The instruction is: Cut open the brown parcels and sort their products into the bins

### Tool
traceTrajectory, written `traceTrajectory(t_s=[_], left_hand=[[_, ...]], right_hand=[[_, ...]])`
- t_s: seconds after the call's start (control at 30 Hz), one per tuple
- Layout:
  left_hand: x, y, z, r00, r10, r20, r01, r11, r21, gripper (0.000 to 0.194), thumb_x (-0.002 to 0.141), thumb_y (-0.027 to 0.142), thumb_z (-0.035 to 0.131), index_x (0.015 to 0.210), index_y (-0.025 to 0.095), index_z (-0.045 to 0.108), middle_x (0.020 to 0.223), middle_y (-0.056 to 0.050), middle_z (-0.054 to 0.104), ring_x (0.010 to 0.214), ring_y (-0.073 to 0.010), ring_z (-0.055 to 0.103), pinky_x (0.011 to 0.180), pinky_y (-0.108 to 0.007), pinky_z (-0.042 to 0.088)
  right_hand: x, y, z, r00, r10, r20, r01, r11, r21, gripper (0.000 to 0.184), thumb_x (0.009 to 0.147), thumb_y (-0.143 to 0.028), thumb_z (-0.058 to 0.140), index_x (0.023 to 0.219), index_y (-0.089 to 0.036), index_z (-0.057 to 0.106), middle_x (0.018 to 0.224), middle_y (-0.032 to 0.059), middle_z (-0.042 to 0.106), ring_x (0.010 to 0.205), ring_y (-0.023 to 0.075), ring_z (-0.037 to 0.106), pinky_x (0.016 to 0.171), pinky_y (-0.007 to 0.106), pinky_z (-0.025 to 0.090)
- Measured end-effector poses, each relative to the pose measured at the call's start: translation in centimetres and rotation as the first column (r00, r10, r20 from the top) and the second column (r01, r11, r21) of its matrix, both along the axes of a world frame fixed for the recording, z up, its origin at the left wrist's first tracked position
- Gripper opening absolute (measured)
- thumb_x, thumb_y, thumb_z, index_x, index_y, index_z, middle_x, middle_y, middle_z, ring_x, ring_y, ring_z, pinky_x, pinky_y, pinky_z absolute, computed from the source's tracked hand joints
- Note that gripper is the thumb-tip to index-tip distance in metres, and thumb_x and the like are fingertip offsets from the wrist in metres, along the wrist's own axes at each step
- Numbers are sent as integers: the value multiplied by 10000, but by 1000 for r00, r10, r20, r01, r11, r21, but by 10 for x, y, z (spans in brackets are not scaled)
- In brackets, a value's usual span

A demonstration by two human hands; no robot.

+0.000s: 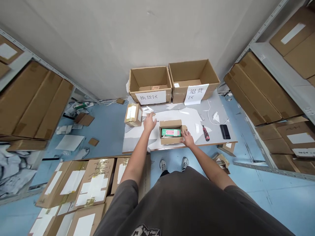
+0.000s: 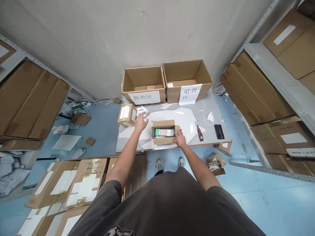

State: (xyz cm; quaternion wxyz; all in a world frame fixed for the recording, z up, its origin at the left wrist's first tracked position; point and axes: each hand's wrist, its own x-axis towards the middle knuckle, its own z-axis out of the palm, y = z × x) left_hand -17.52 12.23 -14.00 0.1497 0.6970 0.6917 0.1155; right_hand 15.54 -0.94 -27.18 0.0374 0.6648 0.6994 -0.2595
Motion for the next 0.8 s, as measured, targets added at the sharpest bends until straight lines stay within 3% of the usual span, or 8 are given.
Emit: traceTrajectory(t_s=[0.1,0.2,0.27,0.43,0.53,0.63,0.8], left_hand=[[34,-26,-5,974,-218,-70,219,976,17,483,1031,254,608,1513,242,577,1448,-132,647,1331,-298,623,1080,-386,546],[66,-39,-21,887,-435,-153,425,900,-99,429,1015,223,633,1442,259,640,1377,-125,680,1307,-286,631,1053,-370,550],[86,-42,-36,831,-524,-185,485,847,-220,415,997,205,657,1412,235,663,1344,-138,699,1288,-290,643,1017,-368,557],[120,-42,-76,793,-573,-209,452,782,-429,444,923,157,739,1365,151,697,1335,-194,710,1283,-309,643,1008,-369,553],[130,-41,-96,798,-567,-204,431,774,-464,441,928,159,735,1366,123,704,1350,-225,708,1308,-329,630,1025,-380,554],[136,-38,-112,807,-553,-208,407,776,-482,558,922,193,762,1456,80,645,1406,-275,678,1342,-357,609,1045,-407,555],[145,-29,-132,822,-523,-225,367,789,-492,470,1020,149,586,1475,37,615,1380,-309,689,1282,-344,650,1022,-433,571]], right_hand=[[-1,1,0,1000,4,5,-4,1000,-2,900,970,-450,795,1743,-328,349,1868,112,145,1677,420,237,1211,556,457],[-3,1,1,1000,4,21,-4,1000,7,904,961,-446,814,1736,-316,368,1866,118,153,1686,419,213,1225,559,443],[-4,1,1,1000,8,28,-8,1000,25,907,950,-454,829,1728,-317,385,1864,122,165,1686,418,212,1226,556,438],[-3,-1,1,1000,18,26,-19,999,51,912,944,-469,831,1727,-323,386,1858,116,191,1675,424,230,1206,557,456],[-3,-3,1,999,18,31,-20,998,53,893,954,-460,820,1725,-302,396,1859,119,188,1672,430,236,1214,561,451],[-3,-4,1,999,17,30,-19,999,46,909,950,-489,822,1728,-298,392,1863,121,166,1666,439,247,1214,570,451],[-4,-2,1,1000,7,30,-8,1000,11,931,950,-532,811,1738,-298,374,1866,117,150,1666,432,251,1217,570,452]])
